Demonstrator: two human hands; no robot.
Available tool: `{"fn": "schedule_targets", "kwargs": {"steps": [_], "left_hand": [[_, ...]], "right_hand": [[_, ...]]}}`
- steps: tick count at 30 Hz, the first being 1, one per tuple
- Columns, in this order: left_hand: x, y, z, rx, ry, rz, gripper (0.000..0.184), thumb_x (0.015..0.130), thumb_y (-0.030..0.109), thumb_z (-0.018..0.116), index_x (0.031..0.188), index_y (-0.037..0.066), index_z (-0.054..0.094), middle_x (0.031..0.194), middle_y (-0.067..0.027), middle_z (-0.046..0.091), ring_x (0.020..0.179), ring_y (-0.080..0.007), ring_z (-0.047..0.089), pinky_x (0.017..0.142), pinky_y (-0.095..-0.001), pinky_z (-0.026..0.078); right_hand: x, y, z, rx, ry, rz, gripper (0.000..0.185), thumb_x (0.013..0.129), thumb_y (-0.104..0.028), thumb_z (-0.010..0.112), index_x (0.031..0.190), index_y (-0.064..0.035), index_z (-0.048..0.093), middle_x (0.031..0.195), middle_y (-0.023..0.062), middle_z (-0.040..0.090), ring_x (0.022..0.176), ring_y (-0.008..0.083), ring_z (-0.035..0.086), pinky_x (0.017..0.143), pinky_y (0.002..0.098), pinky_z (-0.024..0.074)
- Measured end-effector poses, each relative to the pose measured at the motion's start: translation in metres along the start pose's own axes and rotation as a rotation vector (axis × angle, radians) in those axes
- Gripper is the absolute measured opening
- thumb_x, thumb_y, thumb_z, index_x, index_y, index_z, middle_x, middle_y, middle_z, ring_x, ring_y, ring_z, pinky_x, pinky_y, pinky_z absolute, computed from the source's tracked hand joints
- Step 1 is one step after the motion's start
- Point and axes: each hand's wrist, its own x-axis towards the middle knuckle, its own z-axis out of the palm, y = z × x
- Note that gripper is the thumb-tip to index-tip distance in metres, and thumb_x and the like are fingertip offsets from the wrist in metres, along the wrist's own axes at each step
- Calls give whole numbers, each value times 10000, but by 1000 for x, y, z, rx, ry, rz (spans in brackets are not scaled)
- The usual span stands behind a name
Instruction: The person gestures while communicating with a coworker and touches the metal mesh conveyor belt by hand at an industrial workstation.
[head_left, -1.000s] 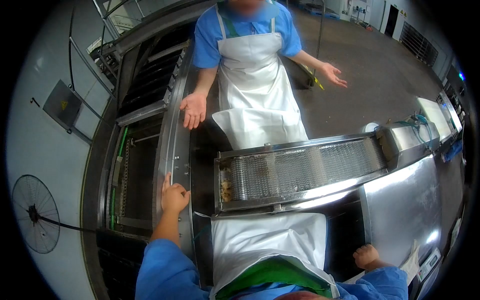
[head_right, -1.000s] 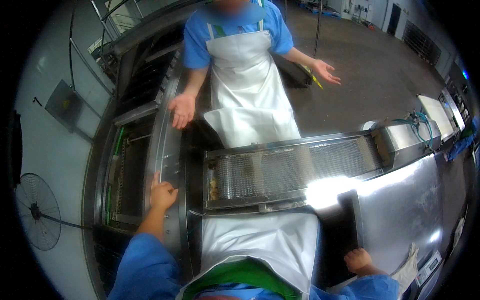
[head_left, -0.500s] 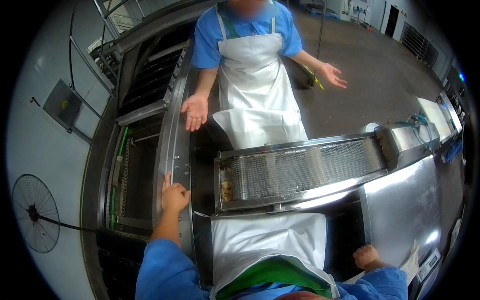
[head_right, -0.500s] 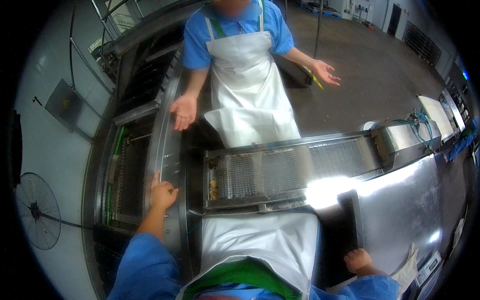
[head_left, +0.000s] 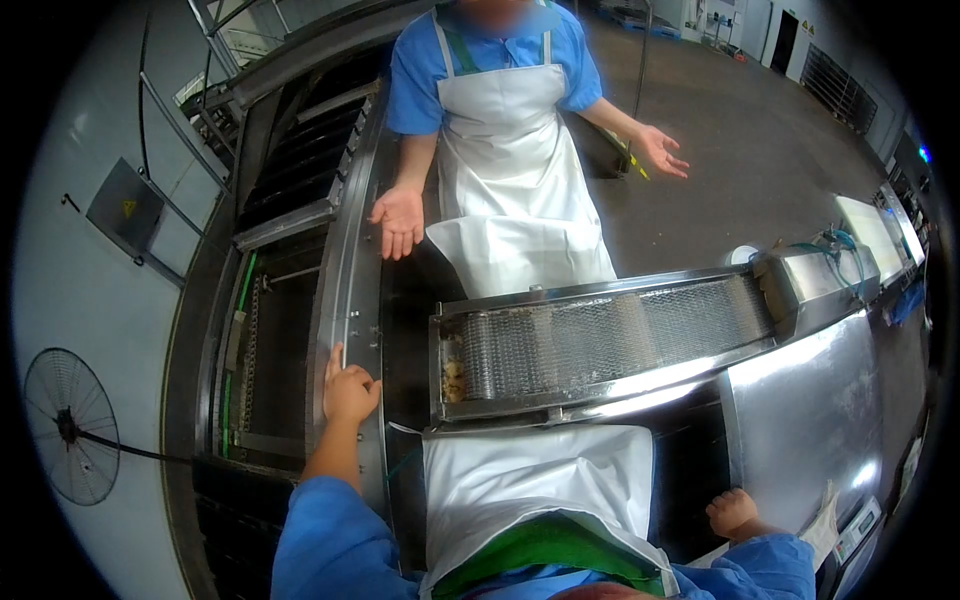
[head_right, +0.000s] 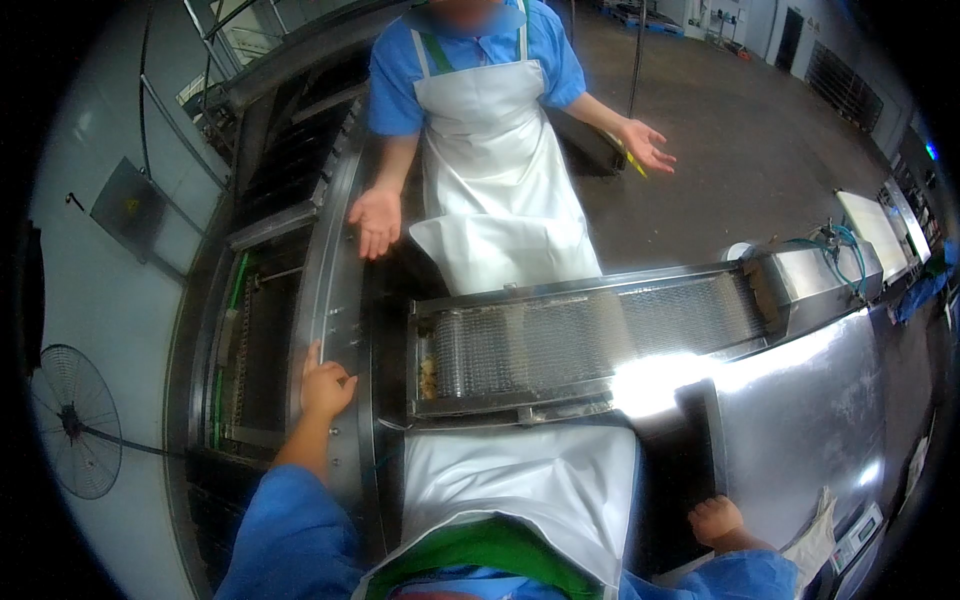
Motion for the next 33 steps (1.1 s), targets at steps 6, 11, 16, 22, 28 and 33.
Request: {"fn": "schedule_targets", "kwargs": {"steps": [6, 11, 16, 22, 28, 33], "left_hand": [[0, -1, 0, -19, 2, -2, 158, 755, 244, 772, 705, 94, 765, 984, -40, 727, 1423, -329, 338, 1161, -432, 306], [0, -3, 2, -27, 16, 14, 147, 748, 232, 776, 704, 92, 764, 975, -40, 727, 1421, -327, 345, 1153, -423, 316], [0, -4, 3, -14, 28, 18, 137, 742, 225, 778, 698, 96, 762, 967, -39, 728, 1420, -318, 350, 1146, -407, 326], [0, -3, 2, -11, 21, 16, 138, 742, 228, 780, 688, 103, 759, 966, -36, 729, 1420, -318, 349, 1144, -406, 329], [-1, 2, 0, -28, 19, -16, 149, 746, 223, 780, 685, 90, 755, 962, -42, 729, 1424, -318, 346, 1149, -411, 320], [-1, -4, 4, -41, 40, 14, 153, 750, 220, 778, 680, 86, 750, 961, -47, 726, 1426, -319, 346, 1153, -419, 313]], "right_hand": [[0, 1, 1, 1, -14, -10, 137, 814, -246, 584, 818, -160, 690, 802, 21, 656, 826, 220, 644, 767, 388, 470], [-2, 2, 4, 3, -2, -13, 135, 815, -250, 584, 817, -164, 688, 800, 23, 653, 825, 223, 642, 758, 384, 467], [-2, 3, 7, 9, 14, -19, 134, 816, -255, 585, 814, -165, 685, 797, 24, 651, 815, 221, 638, 748, 384, 465], [-2, 2, 6, 8, 8, -9, 141, 822, -265, 587, 829, -166, 688, 831, 26, 667, 840, 220, 643, 764, 381, 468], [-1, 1, 4, 26, -72, 16, 147, 832, -254, 582, 831, -162, 697, 858, 30, 680, 875, 228, 652, 796, 382, 476], [0, -1, -1, -2, -57, 21, 143, 826, -240, 587, 838, -163, 707, 848, 28, 680, 867, 222, 651, 786, 375, 478]]}}
